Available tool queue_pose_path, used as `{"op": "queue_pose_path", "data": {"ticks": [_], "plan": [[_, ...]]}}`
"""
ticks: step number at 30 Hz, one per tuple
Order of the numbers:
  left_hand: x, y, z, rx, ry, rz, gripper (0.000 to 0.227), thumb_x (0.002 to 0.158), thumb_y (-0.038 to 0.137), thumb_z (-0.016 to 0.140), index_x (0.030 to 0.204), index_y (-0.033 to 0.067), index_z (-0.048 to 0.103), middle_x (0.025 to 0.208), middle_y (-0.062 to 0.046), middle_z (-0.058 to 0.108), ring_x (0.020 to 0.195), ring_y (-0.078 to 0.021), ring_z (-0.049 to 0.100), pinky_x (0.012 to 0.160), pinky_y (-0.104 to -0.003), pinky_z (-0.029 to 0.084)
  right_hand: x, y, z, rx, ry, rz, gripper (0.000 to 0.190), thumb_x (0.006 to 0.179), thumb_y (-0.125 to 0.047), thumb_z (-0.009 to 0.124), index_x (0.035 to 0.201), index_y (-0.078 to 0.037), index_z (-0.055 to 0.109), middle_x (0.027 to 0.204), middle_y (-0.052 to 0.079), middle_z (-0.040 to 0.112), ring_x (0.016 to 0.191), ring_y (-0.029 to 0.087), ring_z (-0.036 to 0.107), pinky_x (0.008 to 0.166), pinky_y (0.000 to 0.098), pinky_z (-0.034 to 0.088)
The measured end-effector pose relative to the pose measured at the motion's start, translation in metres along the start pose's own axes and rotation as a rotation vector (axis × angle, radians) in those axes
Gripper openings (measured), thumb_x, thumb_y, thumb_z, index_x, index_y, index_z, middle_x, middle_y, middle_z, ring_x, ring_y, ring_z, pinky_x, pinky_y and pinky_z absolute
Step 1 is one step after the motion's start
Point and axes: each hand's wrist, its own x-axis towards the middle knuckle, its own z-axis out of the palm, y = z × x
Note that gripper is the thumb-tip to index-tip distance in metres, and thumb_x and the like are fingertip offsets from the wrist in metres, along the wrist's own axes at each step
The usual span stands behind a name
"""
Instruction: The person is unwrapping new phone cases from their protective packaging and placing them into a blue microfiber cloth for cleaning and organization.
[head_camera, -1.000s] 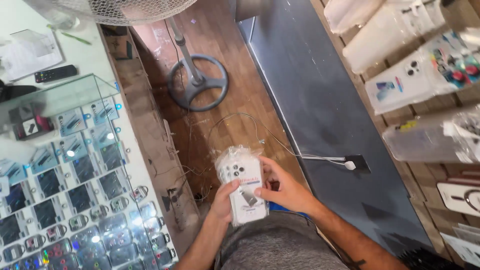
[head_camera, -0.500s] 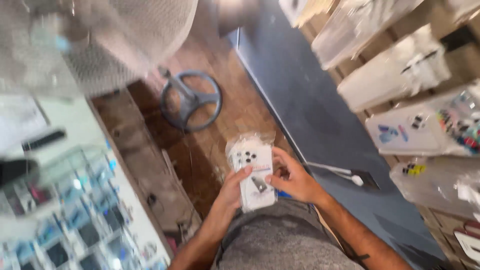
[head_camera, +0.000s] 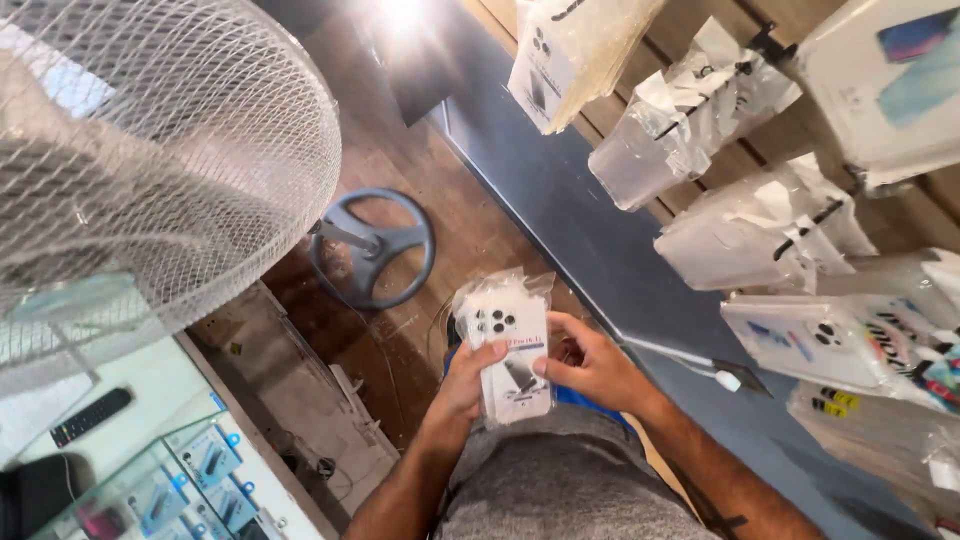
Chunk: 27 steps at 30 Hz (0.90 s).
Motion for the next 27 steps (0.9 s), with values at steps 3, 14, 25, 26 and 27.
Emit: {"op": "queue_pose_path", "data": {"ticks": [3,14,25,26,27], "plan": [[0.017,0.027,0.009,-0.005,-0.046,-0.064,0.044,0.079,0.008,0.06,0.121,-0.0023,0.051,0.096,-0.021,0.064,0.087,-0.0292,0.064,0.078,-0.051,0.051,0.013,-0.02,0.002,-0.043,0.064,0.028,0.055,0.074,-0.023,0.073,0.123,-0.009,0.054,0.077,0.012,0.065,0.059,0.017,0.054,0.054,0.0288,0.047],[0.059,0.133,0.05,0.061,-0.362,-0.247,0.045,0.072,-0.001,0.063,0.116,-0.0039,0.056,0.096,-0.023,0.065,0.086,-0.032,0.064,0.074,-0.053,0.051,0.052,-0.048,0.034,0.224,0.341,0.052,0.042,0.073,-0.012,0.073,0.112,-0.012,0.055,0.068,0.006,0.062,0.052,0.01,0.053,0.05,0.0217,0.046],[0.076,0.133,0.021,0.169,-0.51,-0.282,0.044,0.069,-0.011,0.061,0.112,-0.0042,0.059,0.093,-0.02,0.066,0.086,-0.0265,0.063,0.072,-0.048,0.051,0.06,-0.009,0.043,0.254,0.579,-0.027,0.041,0.077,-0.017,0.071,0.113,-0.005,0.056,0.1,0.013,0.062,0.075,0.019,0.06,0.061,0.0299,0.053],[0.072,0.138,0.026,0.17,-0.512,-0.283,0.044,0.069,-0.011,0.061,0.112,-0.0042,0.059,0.093,-0.02,0.066,0.086,-0.0265,0.063,0.072,-0.048,0.051,0.06,-0.012,0.044,0.255,0.581,-0.028,0.041,0.077,-0.017,0.071,0.113,-0.005,0.056,0.1,0.013,0.062,0.075,0.019,0.06,0.061,0.0299,0.053],[0.07,0.143,0.033,0.179,-0.532,-0.281,0.043,0.069,-0.011,0.062,0.112,-0.0035,0.059,0.094,-0.019,0.066,0.086,-0.0257,0.063,0.072,-0.047,0.051,0.06,-0.016,0.043,0.245,0.589,0.018,0.041,0.077,-0.019,0.071,0.113,-0.005,0.057,0.1,0.017,0.062,0.075,0.024,0.062,0.062,0.0321,0.054]]}}
